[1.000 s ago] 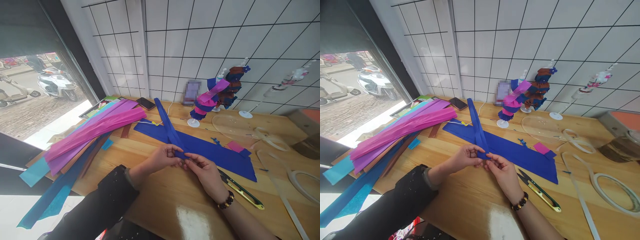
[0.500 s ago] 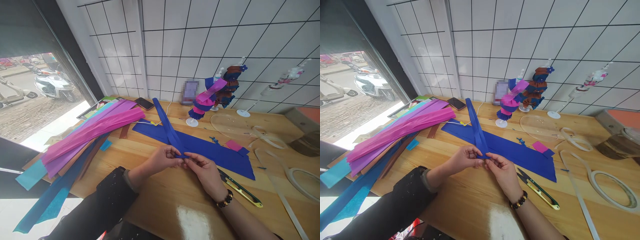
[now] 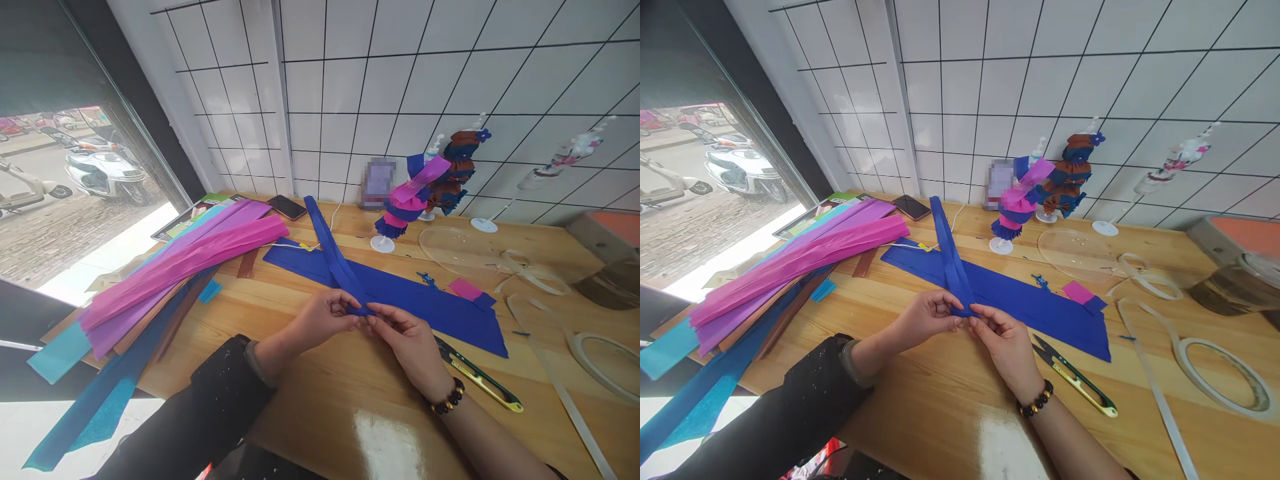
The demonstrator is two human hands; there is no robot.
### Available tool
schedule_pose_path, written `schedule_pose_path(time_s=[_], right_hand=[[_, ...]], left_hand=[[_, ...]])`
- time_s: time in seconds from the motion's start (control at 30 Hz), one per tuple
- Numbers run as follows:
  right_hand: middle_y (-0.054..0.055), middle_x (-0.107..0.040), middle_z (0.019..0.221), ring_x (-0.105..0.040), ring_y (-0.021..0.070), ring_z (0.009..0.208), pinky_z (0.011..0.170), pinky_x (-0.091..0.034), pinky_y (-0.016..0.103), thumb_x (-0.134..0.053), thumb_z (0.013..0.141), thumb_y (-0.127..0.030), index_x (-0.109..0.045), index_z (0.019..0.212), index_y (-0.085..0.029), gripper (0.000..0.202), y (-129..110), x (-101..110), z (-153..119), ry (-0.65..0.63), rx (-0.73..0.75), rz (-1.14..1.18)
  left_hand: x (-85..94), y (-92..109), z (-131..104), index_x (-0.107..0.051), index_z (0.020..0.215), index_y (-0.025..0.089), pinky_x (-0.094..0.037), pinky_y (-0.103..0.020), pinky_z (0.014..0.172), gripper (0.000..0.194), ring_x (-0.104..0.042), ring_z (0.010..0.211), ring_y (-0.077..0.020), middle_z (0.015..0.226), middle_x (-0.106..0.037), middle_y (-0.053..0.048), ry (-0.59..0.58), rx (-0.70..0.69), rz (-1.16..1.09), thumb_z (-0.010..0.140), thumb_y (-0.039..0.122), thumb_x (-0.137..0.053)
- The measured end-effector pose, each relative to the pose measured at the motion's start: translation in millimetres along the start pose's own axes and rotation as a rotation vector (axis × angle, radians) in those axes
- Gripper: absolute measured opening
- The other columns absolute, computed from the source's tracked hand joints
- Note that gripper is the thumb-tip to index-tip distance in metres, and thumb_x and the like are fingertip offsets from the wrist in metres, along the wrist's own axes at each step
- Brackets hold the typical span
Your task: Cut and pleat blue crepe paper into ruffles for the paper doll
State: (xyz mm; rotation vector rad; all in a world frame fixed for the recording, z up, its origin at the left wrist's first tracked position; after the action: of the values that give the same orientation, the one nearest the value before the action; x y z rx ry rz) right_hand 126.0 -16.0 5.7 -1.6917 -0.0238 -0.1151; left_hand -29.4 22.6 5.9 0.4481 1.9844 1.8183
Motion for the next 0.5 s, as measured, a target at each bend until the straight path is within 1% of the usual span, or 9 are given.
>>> schedule_pose_path(time_s=[0.17, 0.3, 0.37, 0.5], right_hand=[[0.004, -0.069, 0.074, -0.063, 0.0165, 0.066, 0.066, -0.051, 0.029, -0.067, 0.062, -0.040, -0.067, 0.088, -0.018, 0.034, -0.9, -0.1, -0.6, 0.029, -0.011, 0.004], [0.004, -0.070, 0.073, -0.063, 0.0176, 0.066, 0.064, -0.052, 0.030, -0.070, 0.058, -0.039, -0.068, 0.081, -0.018, 0.031, -5.7, -0.8, -1.8, 0.073, 0.005, -0.058], [0.005, -0.070, 0.075, -0.064, 0.0181, 0.067, 0.066, -0.052, 0.031, -0.070, 0.058, -0.038, -0.068, 0.081, -0.019, 0.031, -7.0, -0.9, -2.1, 0.072, 0.006, -0.048], [0.003, -0.070, 0.073, -0.065, 0.0179, 0.068, 0.069, -0.052, 0.031, -0.067, 0.062, -0.039, -0.068, 0.086, -0.020, 0.030, -6.7, -0.8, -2.5, 0.030, -0.020, 0.021]], left_hand=[[-4.2, 1.8, -0.8, -0.053, 0.089, 0.012, -0.041, -0.019, 0.056, 0.032, -0.052, 0.056, -0.0060, 0.061, -0.055, 0.003, -0.032, -0.041, -0.052, 0.064, 0.026, -0.069], [-2.6, -2.8, 0.6, -0.054, 0.091, 0.012, -0.042, -0.019, 0.055, 0.031, -0.049, 0.053, -0.0052, 0.057, -0.051, 0.004, 0.005, -0.048, -0.017, 0.066, 0.027, -0.067], [-1.7, -3.9, 1.4, -0.055, 0.090, 0.012, -0.045, -0.021, 0.057, 0.031, -0.051, 0.053, -0.0063, 0.056, -0.051, 0.004, 0.008, -0.042, -0.021, 0.066, 0.027, -0.066], [-0.9, -1.5, 2.0, -0.054, 0.090, 0.012, -0.047, -0.023, 0.059, 0.032, -0.055, 0.056, -0.0080, 0.060, -0.057, 0.001, 0.016, -0.025, -0.064, 0.065, 0.027, -0.067]])
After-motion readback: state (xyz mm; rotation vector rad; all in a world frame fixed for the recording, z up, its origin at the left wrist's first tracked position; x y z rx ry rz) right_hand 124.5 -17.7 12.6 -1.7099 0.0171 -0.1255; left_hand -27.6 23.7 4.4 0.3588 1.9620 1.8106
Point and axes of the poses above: each hand's wrist, its own z-axis towards the middle knuckle, its own x-axis out of the back of the hand, y = z × x, the point moved 2 cm from there along z, towards the middle knuckle
